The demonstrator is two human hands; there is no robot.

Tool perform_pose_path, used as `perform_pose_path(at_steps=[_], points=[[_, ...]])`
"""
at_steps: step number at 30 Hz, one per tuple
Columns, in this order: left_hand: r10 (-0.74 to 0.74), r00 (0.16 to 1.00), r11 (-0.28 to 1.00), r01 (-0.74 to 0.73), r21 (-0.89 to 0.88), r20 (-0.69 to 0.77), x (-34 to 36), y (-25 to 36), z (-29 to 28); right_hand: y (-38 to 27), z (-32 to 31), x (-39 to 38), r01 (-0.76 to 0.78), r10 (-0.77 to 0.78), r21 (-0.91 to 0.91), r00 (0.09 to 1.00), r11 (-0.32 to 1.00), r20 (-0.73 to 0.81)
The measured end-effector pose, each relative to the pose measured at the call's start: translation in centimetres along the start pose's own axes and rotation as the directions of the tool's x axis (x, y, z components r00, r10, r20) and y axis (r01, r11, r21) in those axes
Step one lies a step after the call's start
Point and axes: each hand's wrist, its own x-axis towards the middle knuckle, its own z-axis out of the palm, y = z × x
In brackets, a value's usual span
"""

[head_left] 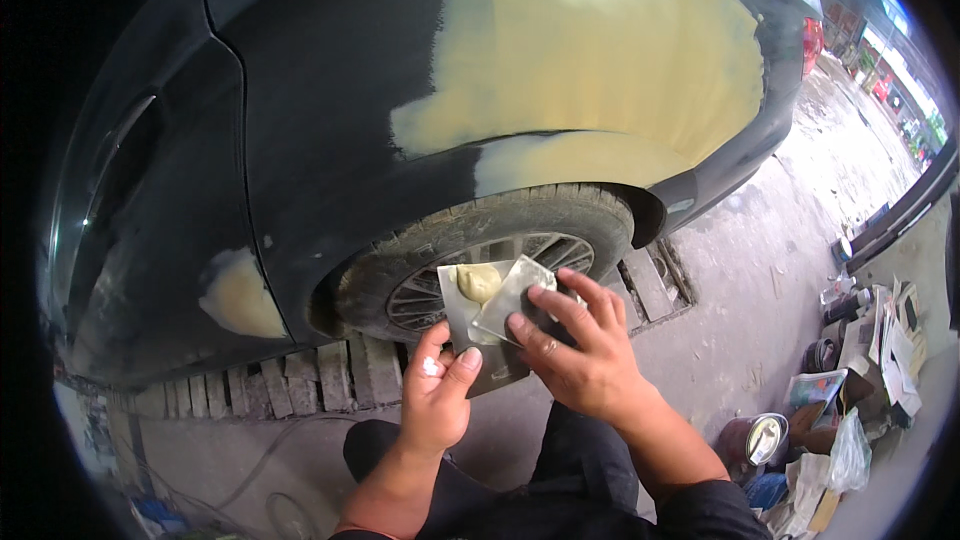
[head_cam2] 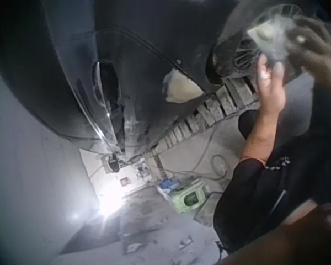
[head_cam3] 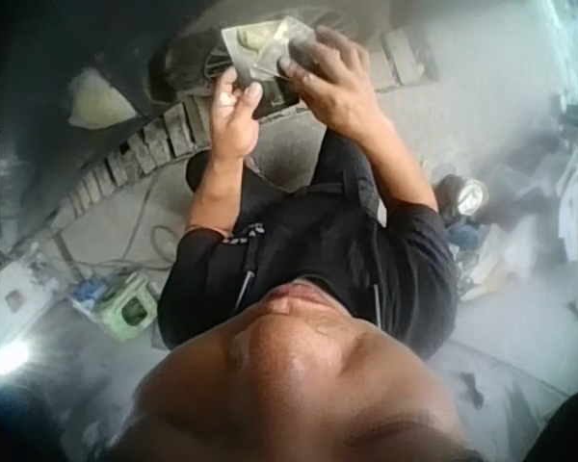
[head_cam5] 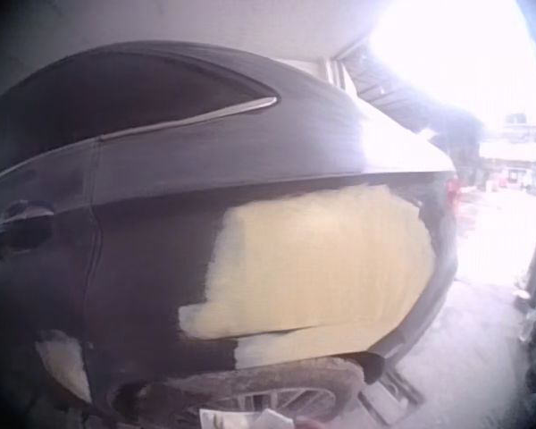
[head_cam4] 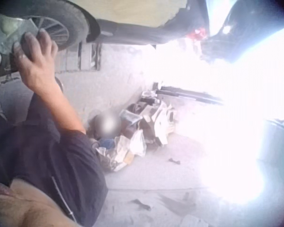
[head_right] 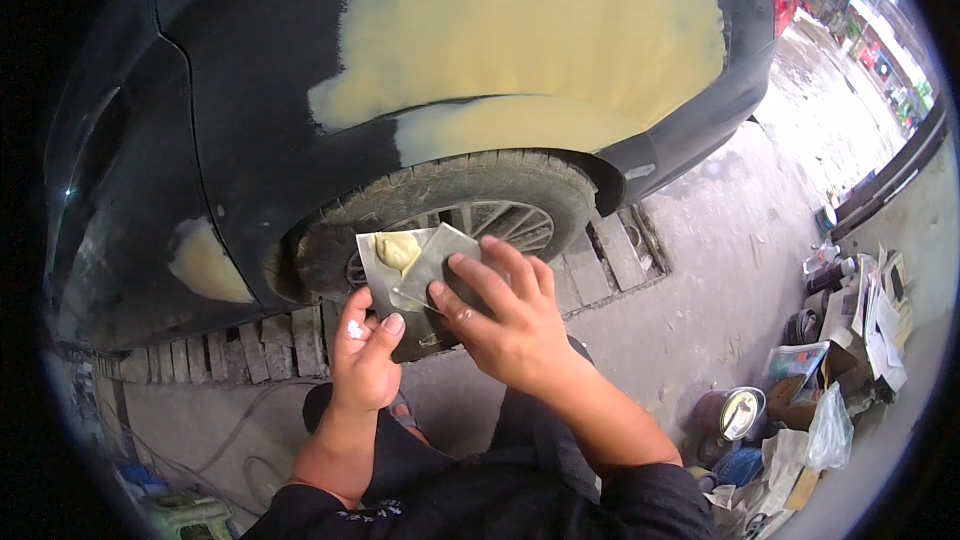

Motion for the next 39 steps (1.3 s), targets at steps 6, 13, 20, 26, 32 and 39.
perform_pose_path(at_steps=[6,13,20,26,32,39], points=[[0.427,0.904,0.794,-0.384,0.471,0.018,0.9,-2.4,-4.0,2.0,1.9,-1.3,-0.201,0.204,0.069,0.978,0.977,-0.044],[-0.168,0.981,0.986,0.167,-0.013,-0.097,2.4,-9.0,-10.0,1.4,3.5,5.3,-0.259,0.227,-0.085,0.933,0.962,-0.28],[-0.253,0.948,0.967,0.252,-0.026,-0.192,2.8,-10.0,-10.1,0.4,5.9,8.5,-0.276,0.198,-0.156,0.9,0.949,-0.388],[-0.195,0.949,0.981,0.194,-0.031,-0.248,3.1,-10.9,-11.0,-0.2,7.4,9.3,-0.257,0.161,-0.181,0.893,0.949,-0.421],[-0.167,0.955,0.986,0.166,-0.023,-0.247,3.4,-10.5,-10.4,-0.9,7.5,8.7,-0.279,0.191,-0.239,0.923,0.93,-0.334],[-0.159,0.962,0.987,0.154,-0.042,-0.222,3.6,-10.9,-10.7,-2.3,7.0,10.0,-0.223,0.141,-0.186,0.917,0.957,-0.374]])
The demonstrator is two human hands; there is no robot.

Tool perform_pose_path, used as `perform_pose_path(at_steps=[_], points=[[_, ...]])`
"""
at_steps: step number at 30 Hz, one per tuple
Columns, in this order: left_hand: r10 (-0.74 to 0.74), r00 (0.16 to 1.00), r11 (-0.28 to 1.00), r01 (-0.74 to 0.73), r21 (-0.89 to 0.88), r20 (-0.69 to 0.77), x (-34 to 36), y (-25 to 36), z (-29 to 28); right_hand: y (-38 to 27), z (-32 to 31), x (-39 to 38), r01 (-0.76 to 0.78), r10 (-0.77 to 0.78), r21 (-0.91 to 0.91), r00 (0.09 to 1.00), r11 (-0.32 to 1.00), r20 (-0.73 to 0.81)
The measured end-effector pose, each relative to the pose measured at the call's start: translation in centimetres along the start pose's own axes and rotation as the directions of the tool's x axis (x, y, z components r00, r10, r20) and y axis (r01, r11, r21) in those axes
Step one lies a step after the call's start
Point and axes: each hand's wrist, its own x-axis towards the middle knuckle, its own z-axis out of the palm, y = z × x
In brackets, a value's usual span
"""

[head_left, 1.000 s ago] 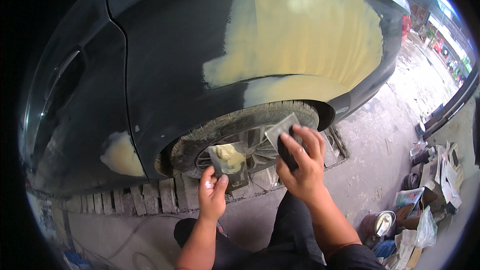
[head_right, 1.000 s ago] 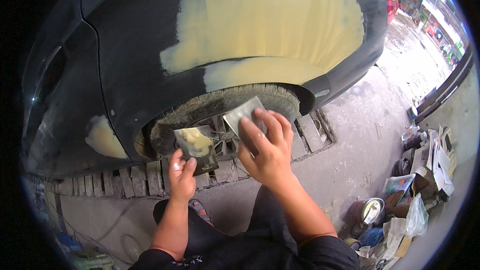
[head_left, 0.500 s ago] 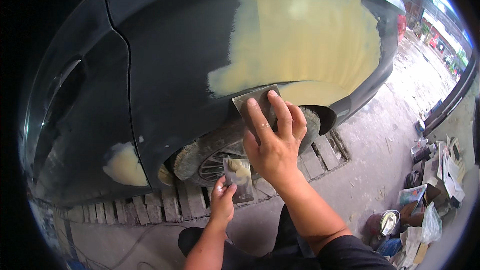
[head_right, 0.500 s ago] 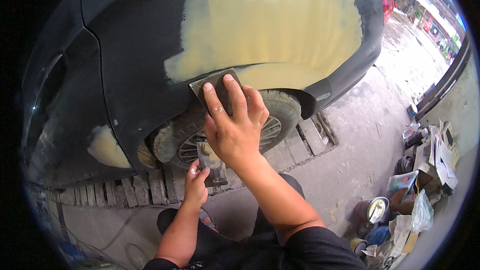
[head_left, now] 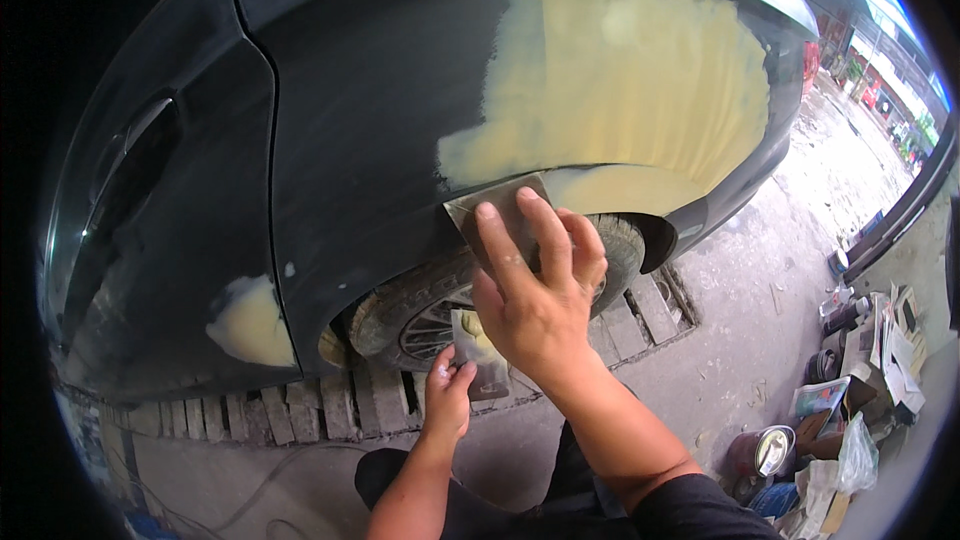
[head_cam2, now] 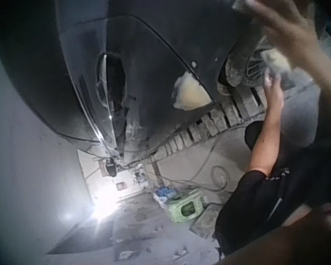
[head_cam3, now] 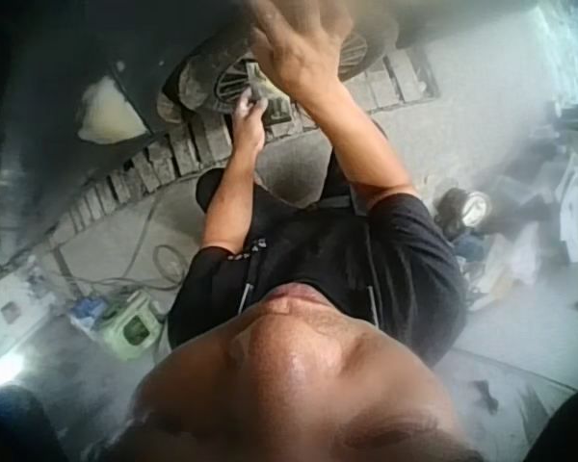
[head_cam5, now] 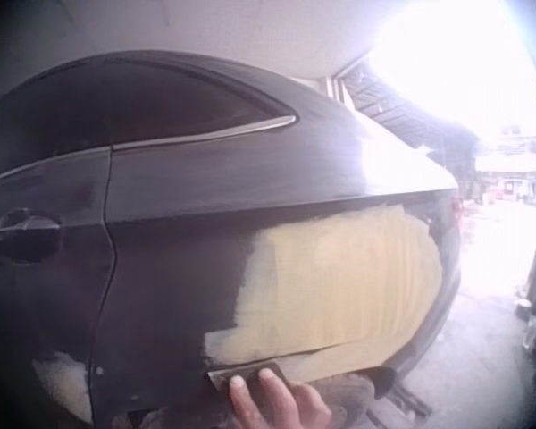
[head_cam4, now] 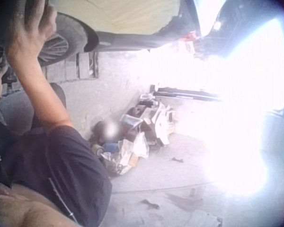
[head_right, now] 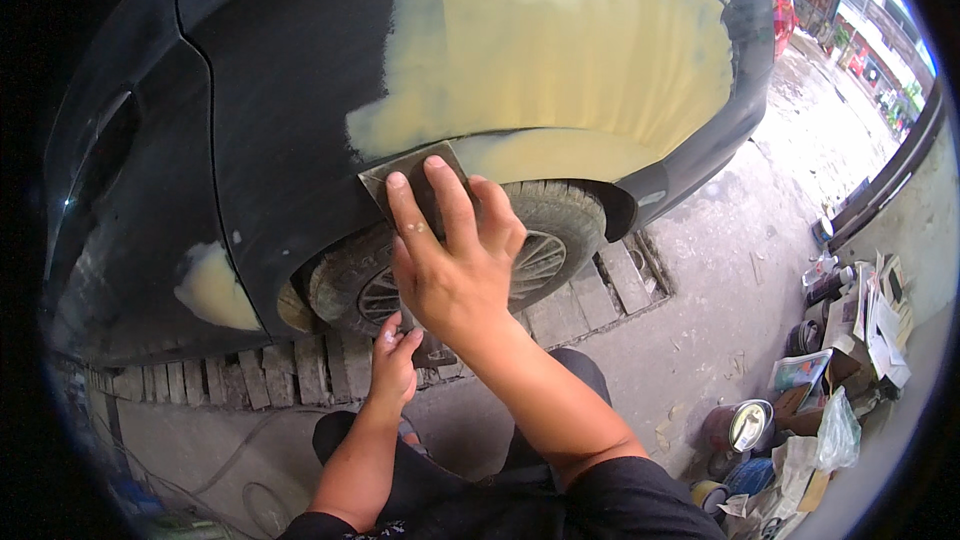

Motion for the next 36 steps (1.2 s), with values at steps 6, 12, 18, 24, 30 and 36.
perform_pose_path(at_steps=[6,12,18,24,30,36], points=[[-0.008,1.0,0.999,0.009,0.035,-0.004,-0.2,0.2,0.1,-0.4,1.0,-0.9,-0.016,0.018,-0.047,0.999,0.999,0.037],[0.006,1.0,0.997,-0.004,0.072,-0.025,-0.2,0.2,-0.2,-1.1,0.0,0.3,0.007,-0.007,-0.003,1.0,1.0,0.006],[0.034,0.999,0.998,-0.035,0.05,0.018,-0.1,0.2,0.0,-1.5,0.7,-0.6,-0.012,0.017,-0.056,0.997,0.998,0.074],[0.037,0.999,0.999,-0.037,0.015,0.03,-0.3,0.1,-0.4,-2.3,-0.5,0.8,-0.005,0.005,-0.008,0.999,1.0,0.048],[0.029,1.0,0.999,-0.029,0.04,0.008,0.5,-0.6,-0.8,-2.3,0.3,0.2,0.001,0.004,-0.045,0.996,0.999,0.094],[0.019,1.0,0.998,-0.02,0.054,0.016,0.2,-0.3,-0.5,-2.2,0.3,0.3,0.014,-0.012,-0.032,0.997,0.999,0.072]])
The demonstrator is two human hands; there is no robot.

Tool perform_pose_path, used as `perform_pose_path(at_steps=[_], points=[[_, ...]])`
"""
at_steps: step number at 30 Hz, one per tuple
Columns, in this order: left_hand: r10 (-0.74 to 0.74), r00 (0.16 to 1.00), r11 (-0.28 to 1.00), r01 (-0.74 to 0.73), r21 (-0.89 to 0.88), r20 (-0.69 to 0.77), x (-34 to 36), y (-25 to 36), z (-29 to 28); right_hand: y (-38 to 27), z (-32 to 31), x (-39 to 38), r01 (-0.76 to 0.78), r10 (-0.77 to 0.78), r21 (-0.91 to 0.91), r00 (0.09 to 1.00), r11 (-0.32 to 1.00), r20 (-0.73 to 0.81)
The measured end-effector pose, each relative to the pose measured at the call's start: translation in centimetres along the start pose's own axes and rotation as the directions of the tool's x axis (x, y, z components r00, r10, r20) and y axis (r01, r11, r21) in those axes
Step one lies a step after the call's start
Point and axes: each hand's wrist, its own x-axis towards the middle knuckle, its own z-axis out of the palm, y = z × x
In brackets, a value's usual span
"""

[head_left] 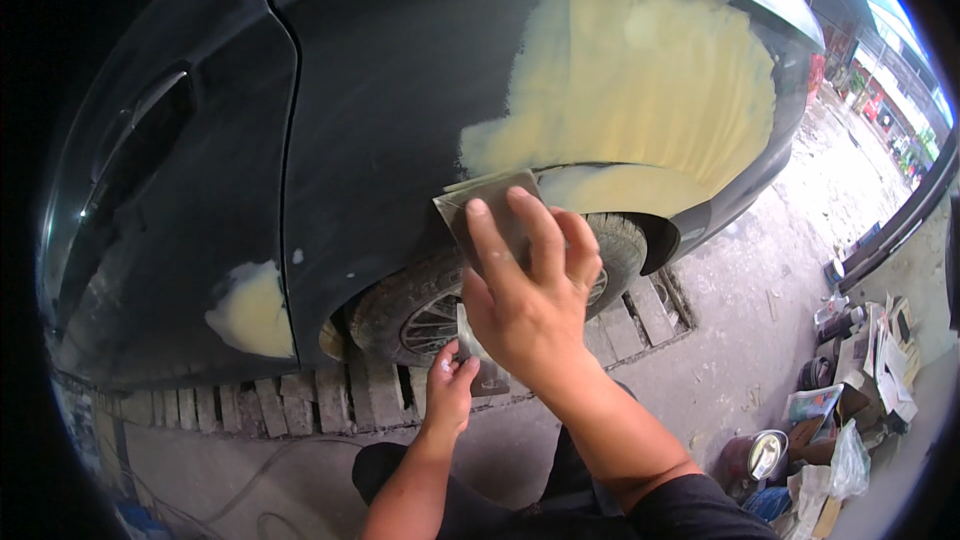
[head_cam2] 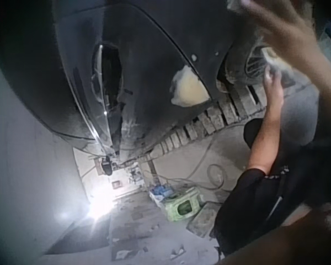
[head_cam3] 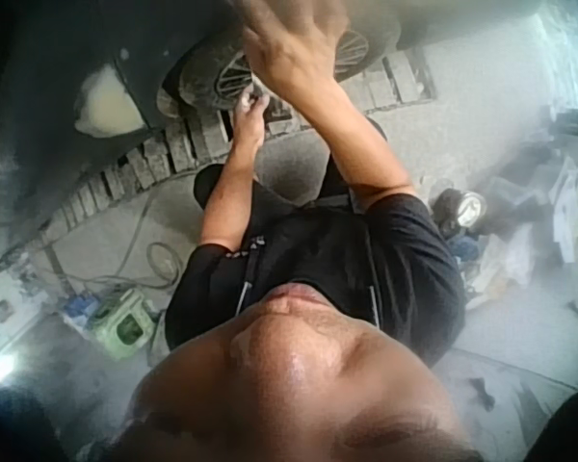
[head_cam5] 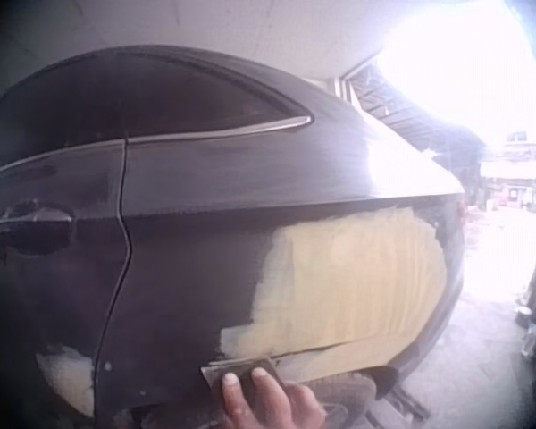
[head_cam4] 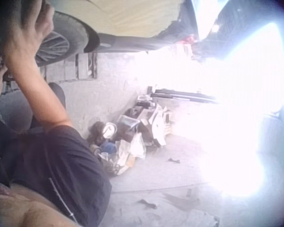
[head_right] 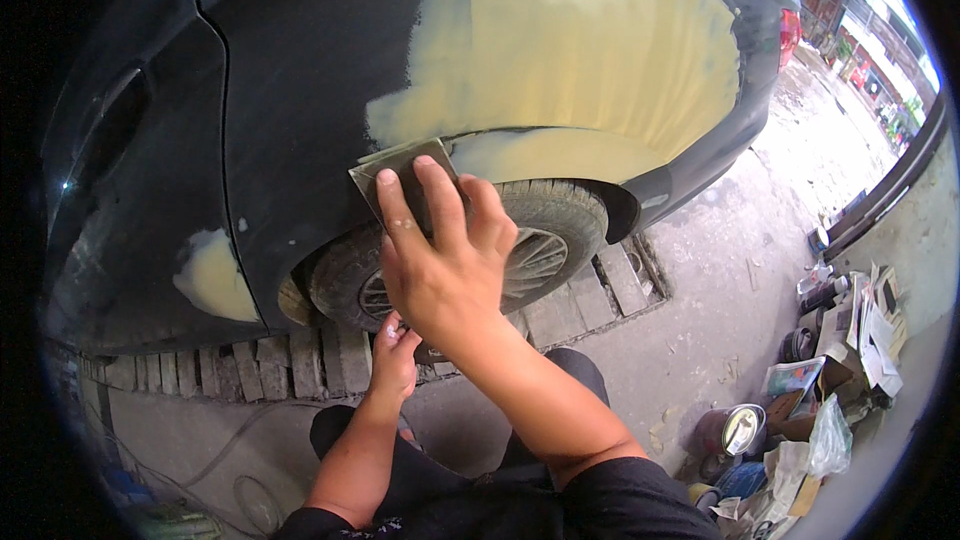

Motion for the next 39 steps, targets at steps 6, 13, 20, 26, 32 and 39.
perform_pose_path(at_steps=[6,13,20,26,32,39], points=[[-0.009,1.0,1.0,0.009,0.009,0.003,0.0,0.5,0.6,0.8,1.8,-0.7,0.031,-0.033,-0.027,0.997,0.999,-0.074],[0.002,1.0,1.0,-0.002,0.004,-0.013,0.4,-0.3,0.0,0.1,-0.5,-0.1,0.011,-0.011,0.055,1.0,0.998,0.001],[-0.019,1.0,1.0,0.018,-0.016,-0.023,1.0,-0.8,-0.4,0.3,1.3,-1.2,0.0,-0.001,-0.031,1.0,1.0,-0.015],[0.017,1.0,1.0,-0.018,-0.02,-0.021,0.9,-0.9,-0.8,1.0,2.0,-3.4,-0.012,0.009,0.036,0.997,0.999,0.082],[-0.011,0.997,1.0,0.012,0.014,-0.073,0.3,-0.3,0.1,2.3,2.9,-5.0,-0.003,0.001,0.031,0.997,1.0,0.074],[0.012,0.998,1.0,-0.011,0.012,-0.057,0.2,0.6,0.1,2.3,-1.3,-2.5,-0.034,0.031,0.054,0.998,0.998,0.048]])
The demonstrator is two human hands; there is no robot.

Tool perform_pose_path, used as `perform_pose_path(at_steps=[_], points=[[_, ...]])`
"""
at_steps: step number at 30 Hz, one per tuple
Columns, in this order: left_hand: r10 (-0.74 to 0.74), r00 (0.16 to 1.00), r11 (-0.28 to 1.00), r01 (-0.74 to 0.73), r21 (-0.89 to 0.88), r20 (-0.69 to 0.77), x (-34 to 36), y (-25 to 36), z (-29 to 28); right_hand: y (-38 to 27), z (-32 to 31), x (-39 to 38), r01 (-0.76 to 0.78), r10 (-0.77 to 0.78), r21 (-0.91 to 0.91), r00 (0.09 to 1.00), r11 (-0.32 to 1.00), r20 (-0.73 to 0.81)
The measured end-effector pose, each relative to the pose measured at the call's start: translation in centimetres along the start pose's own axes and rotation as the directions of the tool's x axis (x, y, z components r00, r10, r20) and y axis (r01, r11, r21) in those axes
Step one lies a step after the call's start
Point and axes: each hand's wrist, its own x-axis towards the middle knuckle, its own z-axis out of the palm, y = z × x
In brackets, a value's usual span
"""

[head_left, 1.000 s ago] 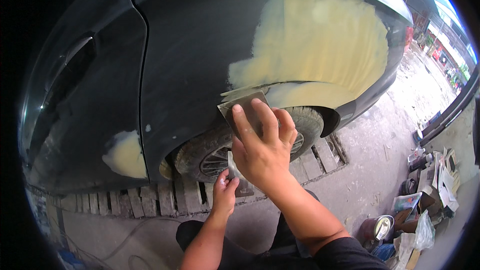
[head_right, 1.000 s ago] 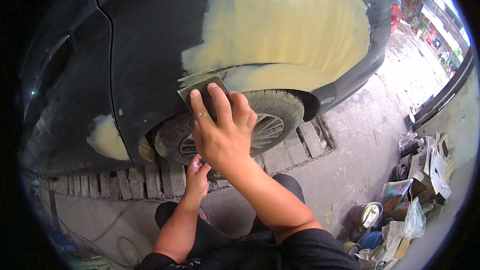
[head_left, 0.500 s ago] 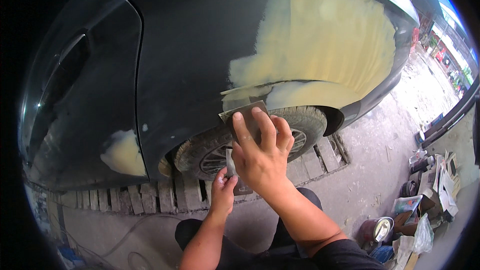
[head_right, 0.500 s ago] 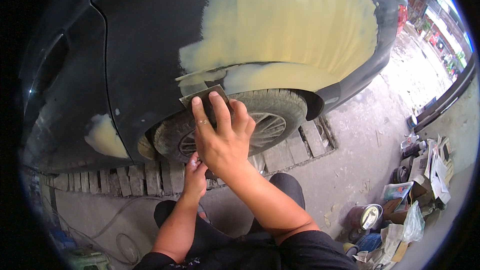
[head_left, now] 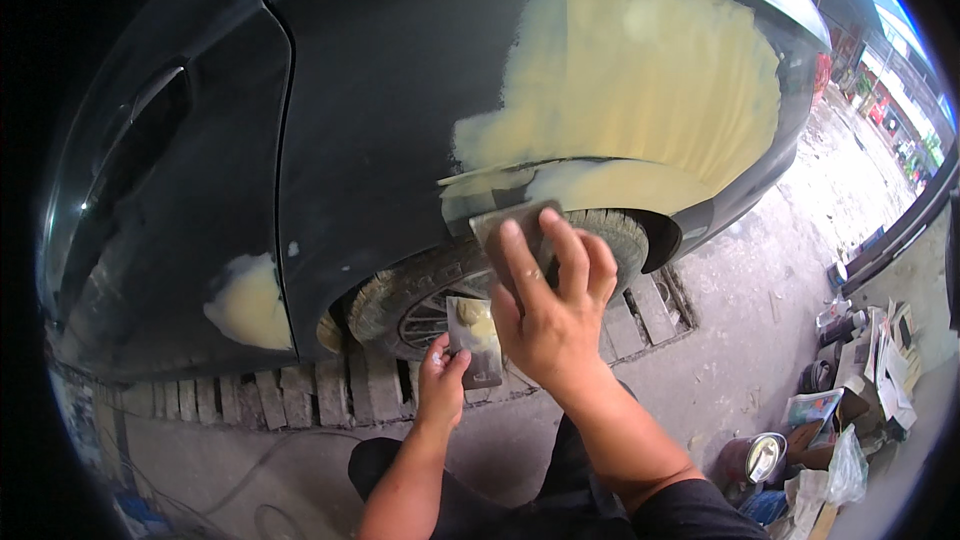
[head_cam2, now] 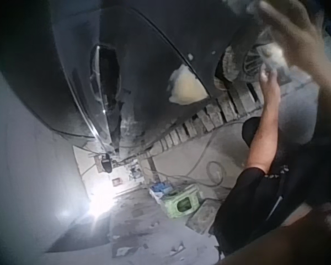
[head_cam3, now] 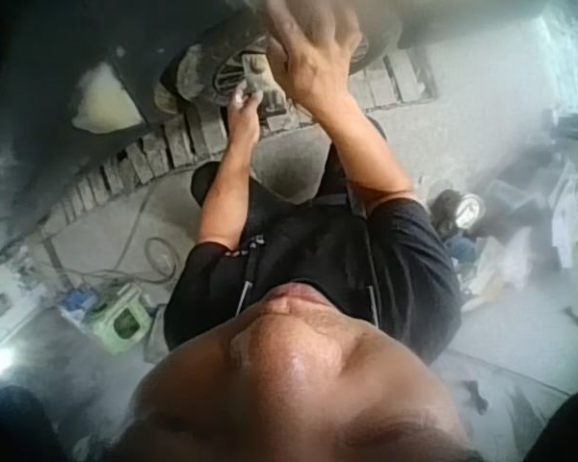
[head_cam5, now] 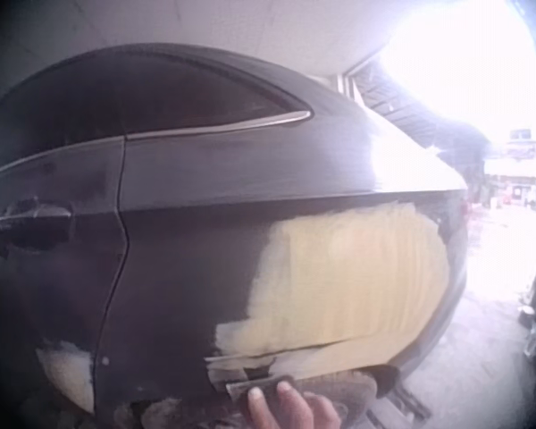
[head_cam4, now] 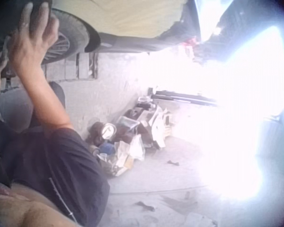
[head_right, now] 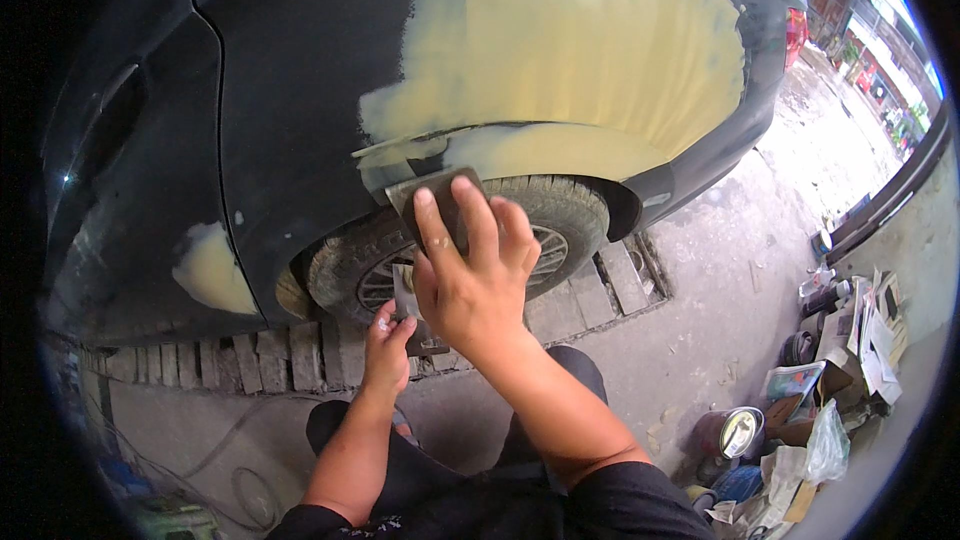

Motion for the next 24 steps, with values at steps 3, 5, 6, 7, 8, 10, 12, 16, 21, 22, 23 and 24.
perform_pose_path(at_steps=[3,5,6,7,8,10,12,16,21,22,23,24], points=[[-0.009,1.0,1.0,0.009,-0.02,-0.007,0.0,0.4,0.4,-0.6,-0.1,2.4,0.035,-0.035,-0.054,0.999,0.998,-0.004],[0.001,1.0,1.0,-0.001,-0.02,0.014,0.3,-0.1,0.0,-1.7,0.5,2.8,0.04,-0.039,-0.06,0.999,0.997,0.014],[0.008,1.0,1.0,-0.007,-0.02,0.024,0.5,-0.3,-0.2,-1.9,0.9,2.5,0.04,-0.039,-0.065,0.999,0.997,0.021],[0.012,1.0,1.0,-0.011,-0.025,0.018,0.7,-0.6,-0.5,-2.0,1.4,1.9,0.041,-0.039,-0.07,0.999,0.997,0.029],[0.016,1.0,0.999,-0.016,-0.029,0.014,0.9,-0.9,-0.7,-1.8,2.1,1.0,0.044,-0.041,-0.073,0.999,0.996,0.035],[0.009,1.0,0.999,-0.009,-0.035,0.01,0.9,-0.9,-0.5,-1.1,3.4,-1.0,0.045,-0.041,-0.09,0.998,0.995,0.049],[-0.001,1.0,0.999,0.001,-0.032,0.002,0.7,-0.2,-0.2,-0.6,3.7,-1.9,0.028,-0.025,-0.084,0.999,0.996,0.041],[-0.006,0.998,1.0,0.007,0.016,-0.059,0.3,0.0,0.0,0.1,1.9,-2.0,-0.005,0.006,-0.032,1.0,0.999,0.011],[0.006,1.0,1.0,-0.006,0.005,0.008,0.6,-0.1,0.0,0.9,0.4,1.7,0.011,-0.015,-0.058,0.998,0.998,-0.069],[0.006,1.0,1.0,-0.006,0.004,0.004,0.6,-0.1,0.2,1.0,0.5,2.1,0.011,-0.015,-0.063,0.997,0.998,-0.072],[0.007,1.0,1.0,-0.007,0.003,-0.001,0.5,-0.1,0.3,0.9,0.8,2.3,0.011,-0.016,-0.067,0.997,0.998,-0.076],[0.005,1.0,1.0,-0.005,0.001,-0.007,0.4,-0.1,0.4,0.9,1.1,2.4,0.011,-0.017,-0.071,0.997,0.997,-0.076]])
